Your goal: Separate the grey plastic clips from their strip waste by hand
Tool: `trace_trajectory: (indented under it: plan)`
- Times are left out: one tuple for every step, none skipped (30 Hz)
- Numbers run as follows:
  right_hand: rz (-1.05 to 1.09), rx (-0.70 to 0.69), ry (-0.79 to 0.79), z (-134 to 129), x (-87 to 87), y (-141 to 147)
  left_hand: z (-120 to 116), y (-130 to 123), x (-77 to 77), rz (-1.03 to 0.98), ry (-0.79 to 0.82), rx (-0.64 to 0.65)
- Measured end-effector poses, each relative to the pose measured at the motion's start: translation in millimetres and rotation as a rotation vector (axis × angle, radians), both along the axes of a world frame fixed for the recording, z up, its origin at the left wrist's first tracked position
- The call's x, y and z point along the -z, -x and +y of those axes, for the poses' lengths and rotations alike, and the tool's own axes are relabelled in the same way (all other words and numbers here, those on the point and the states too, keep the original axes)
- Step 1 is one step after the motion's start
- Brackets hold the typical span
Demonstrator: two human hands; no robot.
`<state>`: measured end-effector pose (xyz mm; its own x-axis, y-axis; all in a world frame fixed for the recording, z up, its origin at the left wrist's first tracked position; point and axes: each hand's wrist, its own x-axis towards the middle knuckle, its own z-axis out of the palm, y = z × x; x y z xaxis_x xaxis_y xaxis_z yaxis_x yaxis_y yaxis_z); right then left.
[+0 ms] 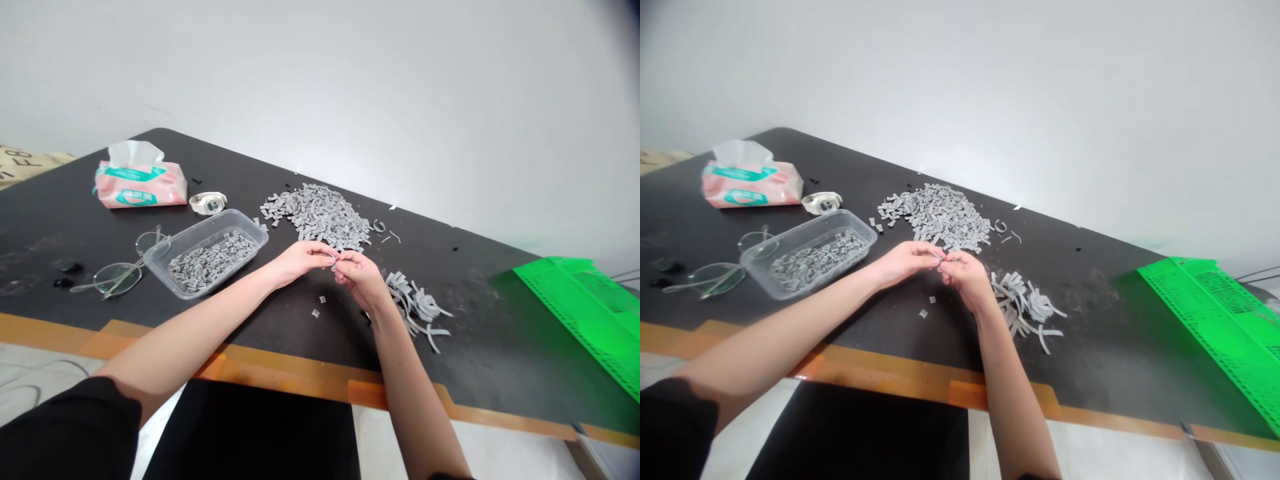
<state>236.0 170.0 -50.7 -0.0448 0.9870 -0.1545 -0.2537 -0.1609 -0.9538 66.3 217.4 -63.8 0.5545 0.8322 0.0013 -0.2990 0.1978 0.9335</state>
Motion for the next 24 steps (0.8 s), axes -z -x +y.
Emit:
trace_trajectory:
  plan:
    - [-0.002, 0.014, 0.006, 0.4, 0.1, 0.6, 0.2, 0.3, -0.1, 0.014, -0.012, 0.002]
    - [-0.009, 0.023, 0.009, 0.8, 0.2, 0.9, 0.2, 0.8, -0.4, 0.029, -0.025, 0.008]
    - [-0.018, 0.031, 0.009, 1.2, 0.5, 0.9, 0.3, 1.3, -1.0, 0.046, -0.039, 0.016]
    - [-0.024, 0.04, 0.006, 1.5, 0.9, 0.8, 0.2, 1.8, -1.8, 0.066, -0.057, 0.022]
    - [-0.028, 0.051, 0.003, 1.8, 1.5, 0.4, 0.1, 2.4, -2.7, 0.092, -0.077, 0.026]
    - [-0.031, 0.061, 0.001, 2.0, 2.2, 0.1, -0.1, 2.9, -3.6, 0.123, -0.1, 0.026]
    - [-0.035, 0.07, 0.003, 2.1, 2.9, -0.3, -0.3, 3.2, -4.5, 0.155, -0.124, 0.024]
    - [-0.041, 0.079, 0.008, 2.1, 3.7, -0.4, -0.6, 3.3, -5.2, 0.185, -0.146, 0.02]
    - [-0.046, 0.087, 0.016, 2.1, 4.4, -0.4, -0.8, 3.3, -5.6, 0.208, -0.165, 0.014]
    - [-0.048, 0.096, 0.025, 2.1, 5.0, 0.0, -1.0, 2.9, -5.8, 0.222, -0.181, 0.005]
    - [-0.046, 0.108, 0.031, 2.1, 5.6, 0.7, -1.3, 2.4, -5.7, 0.227, -0.191, -0.003]
    - [-0.039, 0.126, 0.033, 2.0, 6.2, 1.7, -1.5, 1.7, -5.3, 0.226, -0.198, -0.014]
    - [-0.032, 0.147, 0.029, 2.0, 6.8, 3.0, -1.8, 0.9, -4.7, 0.224, -0.201, -0.025]
    - [-0.026, 0.169, 0.019, 2.1, 7.5, 4.4, -2.2, -0.1, -3.8, 0.223, -0.202, -0.033]
    - [-0.023, 0.191, 0.006, 2.2, 8.3, 5.9, -2.8, -1.1, -2.9, 0.225, -0.203, -0.04]
    - [-0.025, 0.211, -0.01, 2.3, 9.3, 7.3, -3.4, -2.0, -1.9, 0.233, -0.204, -0.049]
    - [-0.033, 0.229, -0.028, 2.4, 10.4, 8.7, -4.2, -3.0, -0.9, 0.245, -0.208, -0.062]
    - [-0.049, 0.242, -0.047, 2.5, 11.5, 10.0, -5.1, -3.8, -0.1, 0.263, -0.214, -0.077]
    - [-0.071, 0.253, -0.067, 2.6, 12.6, 11.2, -6.1, -4.5, 0.6, 0.283, -0.219, -0.092]
    - [-0.102, 0.265, -0.089, 2.5, 13.5, 12.2, -7.1, -5.0, 1.1, 0.306, -0.225, -0.107]
    - [-0.144, 0.277, -0.11, 2.4, 14.3, 13.0, -8.0, -5.3, 1.4, 0.33, -0.234, -0.121]
    - [-0.192, 0.291, -0.131, 2.1, 15.0, 13.6, -8.9, -5.4, 1.5, 0.352, -0.245, -0.131]
    - [-0.24, 0.307, -0.151, 1.7, 15.5, 14.1, -9.7, -5.4, 1.3, 0.375, -0.258, -0.136]
    - [-0.283, 0.324, -0.169, 1.3, 15.9, 14.3, -10.5, -5.4, 1.0, 0.402, -0.275, -0.139]
